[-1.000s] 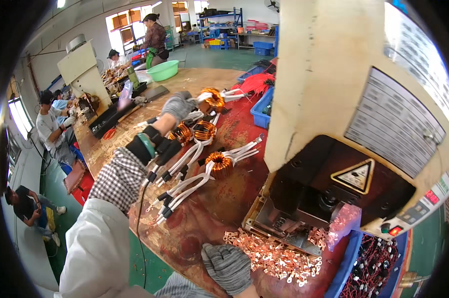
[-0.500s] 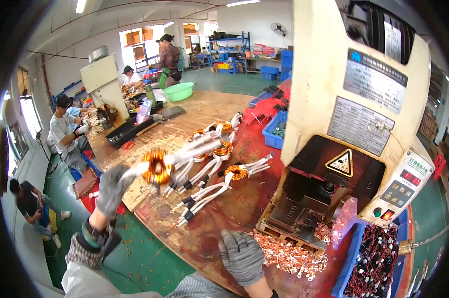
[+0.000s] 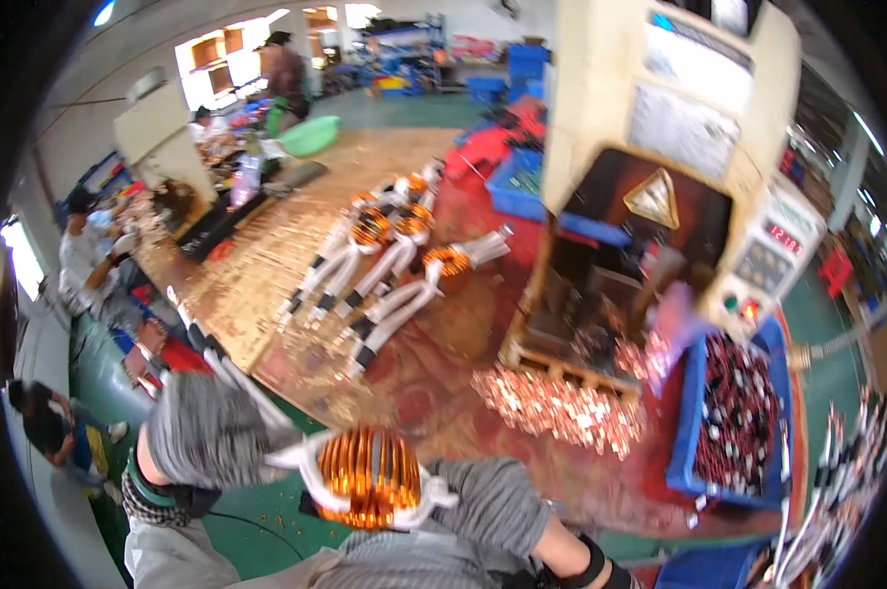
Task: Assembling copper-wound inductors by attaching connectors and wires using a specialized press machine on an assembly floor.
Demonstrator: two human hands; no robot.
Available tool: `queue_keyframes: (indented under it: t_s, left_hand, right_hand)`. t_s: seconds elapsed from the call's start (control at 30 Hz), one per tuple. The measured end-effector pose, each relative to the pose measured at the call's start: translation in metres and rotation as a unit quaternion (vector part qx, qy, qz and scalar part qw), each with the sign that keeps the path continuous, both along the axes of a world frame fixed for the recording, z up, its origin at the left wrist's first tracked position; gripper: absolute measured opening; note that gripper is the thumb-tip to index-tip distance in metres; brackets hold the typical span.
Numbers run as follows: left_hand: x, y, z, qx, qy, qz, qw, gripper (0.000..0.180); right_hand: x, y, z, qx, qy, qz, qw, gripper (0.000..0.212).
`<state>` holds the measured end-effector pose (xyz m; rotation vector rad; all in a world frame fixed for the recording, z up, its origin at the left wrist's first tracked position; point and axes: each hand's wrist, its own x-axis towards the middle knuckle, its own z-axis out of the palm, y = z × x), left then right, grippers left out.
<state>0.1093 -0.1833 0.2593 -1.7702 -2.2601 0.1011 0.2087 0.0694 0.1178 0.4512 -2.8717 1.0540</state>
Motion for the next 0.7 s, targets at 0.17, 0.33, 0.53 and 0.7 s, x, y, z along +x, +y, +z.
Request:
queue_keyframes:
  t_s: [0.17, 0.33, 0.53, 0.7]
  left_hand:
    - [-0.029, 0.036, -0.036, 0.406, 0.076, -0.134, 0.901, 0.029]
    - [-0.080, 0.065, -0.142, 0.319, -0.073, 0.047, 0.944, 0.027]
    - [-0.170, 0.155, -0.193, -0.083, 0.167, 0.208, 0.960, 0.036]
    - [-0.217, 0.134, -0.192, -0.071, 0.022, 0.244, 0.967, 0.040]
  right_hand:
    - [0.021, 0.015, -0.017, -0.137, 0.041, -0.183, 0.973, 0.026]
    - [0.049, 0.030, 0.000, -0.199, 0.060, -0.333, 0.920, 0.033]
    - [0.056, 0.033, -0.003, -0.185, 0.206, -0.379, 0.883, 0.035]
    - [0.060, 0.024, -0.011, -0.344, 0.148, -0.424, 0.824, 0.033]
